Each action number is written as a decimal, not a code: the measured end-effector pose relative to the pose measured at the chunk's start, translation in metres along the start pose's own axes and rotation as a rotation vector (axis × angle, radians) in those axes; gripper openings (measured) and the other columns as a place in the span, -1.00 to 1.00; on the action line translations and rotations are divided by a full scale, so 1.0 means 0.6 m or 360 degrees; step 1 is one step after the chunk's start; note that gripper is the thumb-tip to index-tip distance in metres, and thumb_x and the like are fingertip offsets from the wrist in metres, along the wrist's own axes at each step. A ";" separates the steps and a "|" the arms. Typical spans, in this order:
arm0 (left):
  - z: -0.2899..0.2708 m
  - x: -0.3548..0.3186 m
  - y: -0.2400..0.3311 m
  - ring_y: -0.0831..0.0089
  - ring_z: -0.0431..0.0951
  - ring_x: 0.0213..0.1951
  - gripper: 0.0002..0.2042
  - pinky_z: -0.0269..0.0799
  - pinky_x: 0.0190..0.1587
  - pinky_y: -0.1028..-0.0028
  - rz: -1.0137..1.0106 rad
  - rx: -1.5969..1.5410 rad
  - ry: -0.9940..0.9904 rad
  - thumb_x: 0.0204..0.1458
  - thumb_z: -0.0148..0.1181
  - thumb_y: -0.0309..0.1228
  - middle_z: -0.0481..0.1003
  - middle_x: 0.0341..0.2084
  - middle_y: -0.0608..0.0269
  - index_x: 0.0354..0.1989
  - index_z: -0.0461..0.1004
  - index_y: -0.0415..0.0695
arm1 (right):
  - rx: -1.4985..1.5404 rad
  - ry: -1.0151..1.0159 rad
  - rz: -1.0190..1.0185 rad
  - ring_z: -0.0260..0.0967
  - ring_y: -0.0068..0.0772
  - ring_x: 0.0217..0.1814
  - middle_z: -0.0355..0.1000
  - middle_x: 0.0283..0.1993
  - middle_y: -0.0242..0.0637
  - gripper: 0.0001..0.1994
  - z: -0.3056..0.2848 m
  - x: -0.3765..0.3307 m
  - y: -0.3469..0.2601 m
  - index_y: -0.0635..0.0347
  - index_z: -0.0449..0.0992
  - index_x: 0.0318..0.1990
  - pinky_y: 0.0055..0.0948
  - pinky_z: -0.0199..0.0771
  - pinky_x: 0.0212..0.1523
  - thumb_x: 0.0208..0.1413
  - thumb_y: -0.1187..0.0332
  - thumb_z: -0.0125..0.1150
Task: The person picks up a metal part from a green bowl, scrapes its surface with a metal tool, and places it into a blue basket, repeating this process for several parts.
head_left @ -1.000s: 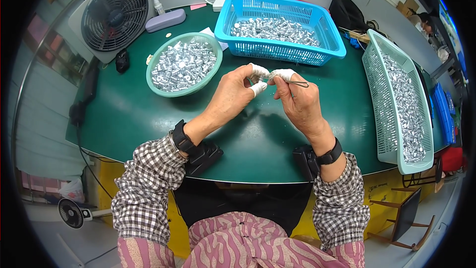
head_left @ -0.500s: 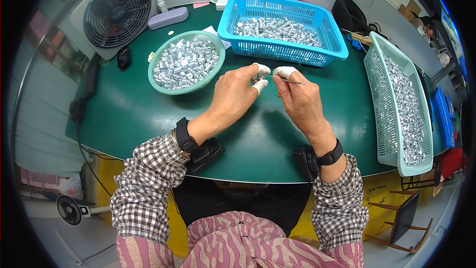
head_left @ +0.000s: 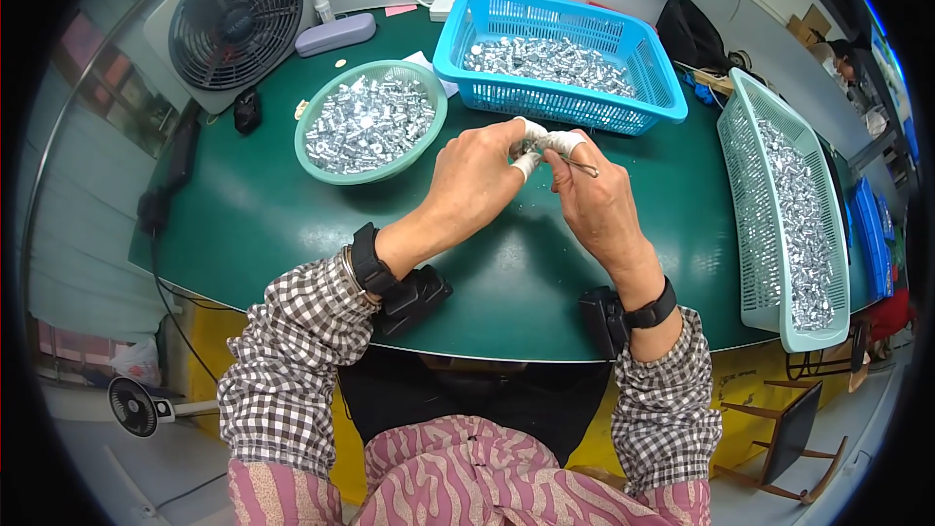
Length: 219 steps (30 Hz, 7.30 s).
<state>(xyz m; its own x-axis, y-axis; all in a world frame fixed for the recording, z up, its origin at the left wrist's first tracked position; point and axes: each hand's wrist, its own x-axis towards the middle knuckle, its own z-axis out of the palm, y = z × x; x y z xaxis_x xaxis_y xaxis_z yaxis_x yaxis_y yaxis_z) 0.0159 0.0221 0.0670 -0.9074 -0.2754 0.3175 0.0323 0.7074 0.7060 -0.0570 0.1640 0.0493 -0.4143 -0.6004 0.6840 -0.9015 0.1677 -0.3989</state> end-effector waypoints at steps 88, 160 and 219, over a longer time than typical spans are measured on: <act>-0.004 -0.014 -0.089 0.53 0.49 -0.40 -0.74 0.52 -0.34 0.57 -0.0842 -0.2130 -0.0574 0.12 0.07 -0.44 0.47 -0.37 0.26 -0.03 0.37 -0.23 | 0.0681 0.0124 0.0513 0.35 -0.62 -0.60 0.48 -0.45 -0.25 -0.84 -0.007 0.007 -0.013 0.37 0.44 -0.24 -0.67 0.32 -0.56 0.21 0.43 -0.01; 0.004 -0.021 -0.081 0.55 0.45 -0.49 -0.74 0.44 -0.56 0.61 -0.0832 -0.1777 -0.0325 0.09 0.04 -0.48 0.43 -0.35 0.16 -0.04 0.36 -0.24 | 0.0279 0.0109 0.0157 0.36 -0.59 -0.62 0.49 -0.49 -0.28 -0.90 0.015 -0.003 -0.011 0.34 0.48 -0.27 -0.63 0.34 -0.61 0.12 0.49 0.11; 0.002 -0.031 -0.049 0.54 0.42 -0.71 -0.80 0.32 -0.65 0.52 -0.0341 -0.0829 -0.0246 0.07 0.07 -0.48 0.47 -0.59 0.18 -0.14 0.43 -0.26 | -0.0164 -0.0117 -0.0052 0.37 -0.19 -0.59 0.42 -0.48 -0.16 -0.94 0.034 0.000 -0.003 0.29 0.43 -0.37 -0.40 0.34 -0.60 0.01 0.54 0.19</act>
<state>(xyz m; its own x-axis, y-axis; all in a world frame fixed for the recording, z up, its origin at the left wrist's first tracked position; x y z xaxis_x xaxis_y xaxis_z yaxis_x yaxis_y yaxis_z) 0.0316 0.0070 0.0395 -0.9658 -0.2509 0.0649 0.0077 0.2225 0.9749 -0.0530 0.1474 0.0375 -0.3775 -0.6618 0.6477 -0.9241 0.2242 -0.3095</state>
